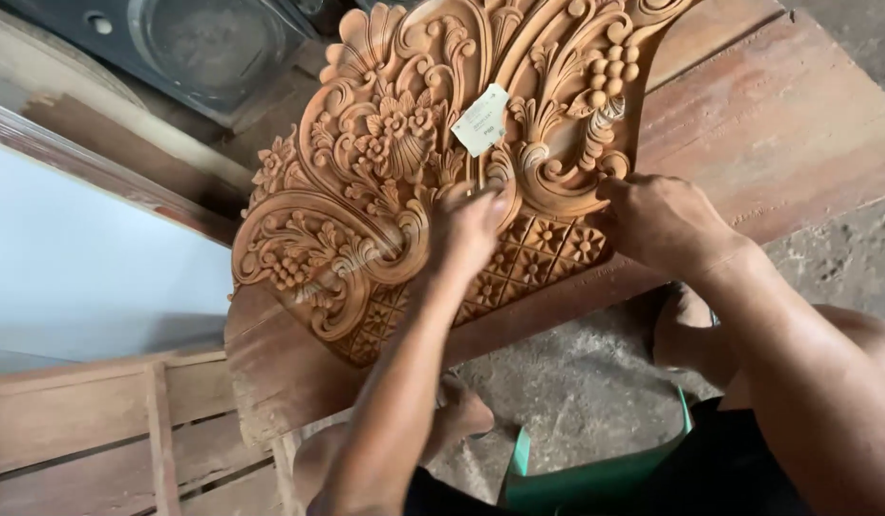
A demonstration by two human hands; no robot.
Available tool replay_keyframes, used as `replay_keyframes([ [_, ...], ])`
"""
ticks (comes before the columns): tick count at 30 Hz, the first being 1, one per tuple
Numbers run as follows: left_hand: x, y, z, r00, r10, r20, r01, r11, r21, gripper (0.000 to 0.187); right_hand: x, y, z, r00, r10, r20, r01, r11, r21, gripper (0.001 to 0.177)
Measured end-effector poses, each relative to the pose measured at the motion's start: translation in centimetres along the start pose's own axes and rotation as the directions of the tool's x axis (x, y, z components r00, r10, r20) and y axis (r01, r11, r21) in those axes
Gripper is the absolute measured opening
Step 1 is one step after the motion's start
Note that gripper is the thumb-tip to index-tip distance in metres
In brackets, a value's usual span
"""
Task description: The person sands the intricate details of a large wood carving with a small piece of sandpaper by hand.
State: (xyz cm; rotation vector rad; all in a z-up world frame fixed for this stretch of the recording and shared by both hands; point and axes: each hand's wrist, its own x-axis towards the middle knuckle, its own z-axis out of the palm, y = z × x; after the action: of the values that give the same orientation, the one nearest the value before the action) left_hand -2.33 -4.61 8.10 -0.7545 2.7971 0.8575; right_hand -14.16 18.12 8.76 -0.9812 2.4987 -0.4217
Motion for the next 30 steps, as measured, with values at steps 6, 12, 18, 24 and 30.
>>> replay_keyframes([
  [6,-2.2,-0.9,6.0,0.631,0.698,-0.337,-0.510,0.702,0.498,0.020,1.0,-0.2,0.5,0.965,-0.149,-0.214,0.147,0.989,-0.027,0.039],
  [12,-3.6,-6.8,1.2,0.923,0.384,0.002,-0.361,0.866,0.347,0.031,1.1,2.7,2.3,0.913,-0.255,-0.319,0.168,0.947,-0.275,0.040],
  [18,2.0,-1.4,6.1,0.768,0.521,-0.372,-0.286,0.799,0.529,0.031,0.8,1.8,2.9,0.986,-0.128,-0.111,0.109,0.980,-0.164,0.038],
  [24,-0.1,-7.3,1.4,0.833,0.541,0.118,-0.512,0.672,0.534,0.030,0.8,2.0,1.2,0.960,-0.194,-0.200,0.179,0.980,-0.092,0.049],
  [30,4.8,-4.1,2.7,0.828,0.372,-0.421,-0.444,0.892,-0.085,0.018,1.1,0.9,2.0,0.971,-0.182,-0.155,0.169,0.981,-0.097,0.056],
])
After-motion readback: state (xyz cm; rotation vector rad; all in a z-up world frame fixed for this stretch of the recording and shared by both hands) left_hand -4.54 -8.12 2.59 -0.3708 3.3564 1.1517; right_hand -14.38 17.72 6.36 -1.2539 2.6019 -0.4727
